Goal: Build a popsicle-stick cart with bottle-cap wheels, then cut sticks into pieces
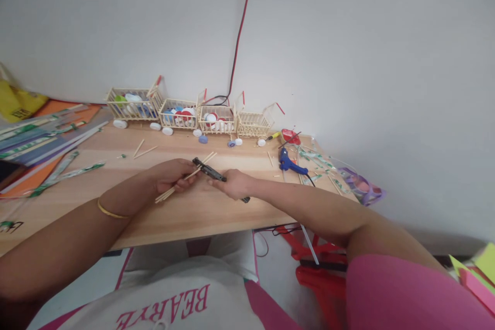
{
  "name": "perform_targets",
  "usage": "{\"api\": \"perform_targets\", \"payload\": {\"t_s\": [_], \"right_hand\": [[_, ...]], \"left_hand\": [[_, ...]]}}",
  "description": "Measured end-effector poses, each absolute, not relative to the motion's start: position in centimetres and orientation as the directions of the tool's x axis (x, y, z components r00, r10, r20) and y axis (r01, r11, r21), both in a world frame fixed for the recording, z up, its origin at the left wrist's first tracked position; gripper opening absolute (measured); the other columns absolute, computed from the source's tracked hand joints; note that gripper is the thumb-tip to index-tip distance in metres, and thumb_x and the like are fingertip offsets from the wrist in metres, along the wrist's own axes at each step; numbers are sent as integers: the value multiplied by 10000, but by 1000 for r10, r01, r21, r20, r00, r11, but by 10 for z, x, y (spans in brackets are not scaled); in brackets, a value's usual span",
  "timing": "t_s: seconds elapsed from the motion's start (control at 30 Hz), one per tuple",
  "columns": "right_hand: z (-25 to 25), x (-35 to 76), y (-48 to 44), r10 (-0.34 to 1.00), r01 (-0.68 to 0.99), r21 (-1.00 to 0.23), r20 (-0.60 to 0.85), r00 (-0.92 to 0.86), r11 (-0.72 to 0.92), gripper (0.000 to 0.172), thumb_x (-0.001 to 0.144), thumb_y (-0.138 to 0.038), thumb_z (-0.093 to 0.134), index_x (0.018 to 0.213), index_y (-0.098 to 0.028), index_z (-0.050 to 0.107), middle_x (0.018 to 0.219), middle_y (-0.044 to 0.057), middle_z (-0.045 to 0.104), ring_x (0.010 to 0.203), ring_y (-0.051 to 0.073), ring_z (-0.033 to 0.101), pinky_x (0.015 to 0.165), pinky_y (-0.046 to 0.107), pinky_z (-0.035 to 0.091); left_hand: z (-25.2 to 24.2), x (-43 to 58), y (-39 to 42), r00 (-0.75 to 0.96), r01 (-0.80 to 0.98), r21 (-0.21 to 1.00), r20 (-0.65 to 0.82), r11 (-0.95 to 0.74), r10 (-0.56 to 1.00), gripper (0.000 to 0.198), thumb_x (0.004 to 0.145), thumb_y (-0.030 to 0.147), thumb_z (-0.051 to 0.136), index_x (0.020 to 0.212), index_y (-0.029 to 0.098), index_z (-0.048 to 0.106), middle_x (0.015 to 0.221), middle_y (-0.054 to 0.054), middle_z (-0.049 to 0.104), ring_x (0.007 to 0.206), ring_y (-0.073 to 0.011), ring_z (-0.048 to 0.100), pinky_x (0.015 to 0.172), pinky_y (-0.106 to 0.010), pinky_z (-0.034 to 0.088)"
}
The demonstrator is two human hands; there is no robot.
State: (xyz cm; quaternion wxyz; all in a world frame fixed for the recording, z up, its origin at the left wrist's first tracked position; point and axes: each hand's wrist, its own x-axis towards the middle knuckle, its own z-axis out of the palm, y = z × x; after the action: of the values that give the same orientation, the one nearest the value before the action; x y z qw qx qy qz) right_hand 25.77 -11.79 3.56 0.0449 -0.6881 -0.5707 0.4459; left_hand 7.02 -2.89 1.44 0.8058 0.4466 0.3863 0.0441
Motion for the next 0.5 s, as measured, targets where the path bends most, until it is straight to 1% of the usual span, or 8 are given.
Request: {"api": "perform_targets", "payload": {"t_s": [0.1, 0.2, 0.27, 0.37, 0.5], "right_hand": [[36, 260, -117, 819, 713, -617, -564, -105, -333, 476, 844, -645, 510, 766, -176, 531, 497, -32, 495, 417, 95, 482, 402, 195, 408], [38, 263, -116, 819, 714, -627, -559, -134, -312, 515, 848, -665, 477, 699, -172, 512, 515, -7, 525, 428, 103, 505, 411, 207, 422], [40, 265, -116, 844, 754, -602, -522, -121, -263, 551, 850, -684, 450, 668, -169, 517, 519, 6, 539, 440, 106, 519, 426, 207, 421], [42, 265, -115, 880, 831, -526, -464, -100, -183, 588, 852, -705, 417, 645, -166, 530, 528, 24, 568, 457, 110, 533, 439, 204, 398], [43, 261, -109, 869, 848, -495, -487, -92, -188, 620, 861, -719, 369, 662, -160, 551, 571, 47, 611, 491, 120, 558, 466, 208, 395]], "left_hand": [[14, 70, -28, 692, 254, 780, -560, 572, 455, 168, 863, 184, 508, 701, 141, 506, 504, 32, 459, 324, -21, 262, 325, -131, 176], [12, 69, -28, 675, 234, 819, -525, 523, 519, 155, 842, 224, 558, 720, 129, 546, 578, 0, 546, 362, -37, 384, 343, -146, 261], [11, 70, -29, 655, 242, 847, -502, 473, 565, 161, 821, 259, 591, 736, 122, 585, 605, -13, 580, 399, -63, 470, 366, -165, 327], [9, 71, -33, 612, 269, 888, -456, 372, 647, 170, 802, 298, 617, 750, 137, 609, 589, -3, 589, 440, -105, 549, 411, -197, 402], [8, 73, -34, 544, 293, 918, -389, 266, 743, 209, 833, 337, 576, 729, 155, 578, 570, -5, 594, 496, -137, 599, 465, -213, 441]]}}
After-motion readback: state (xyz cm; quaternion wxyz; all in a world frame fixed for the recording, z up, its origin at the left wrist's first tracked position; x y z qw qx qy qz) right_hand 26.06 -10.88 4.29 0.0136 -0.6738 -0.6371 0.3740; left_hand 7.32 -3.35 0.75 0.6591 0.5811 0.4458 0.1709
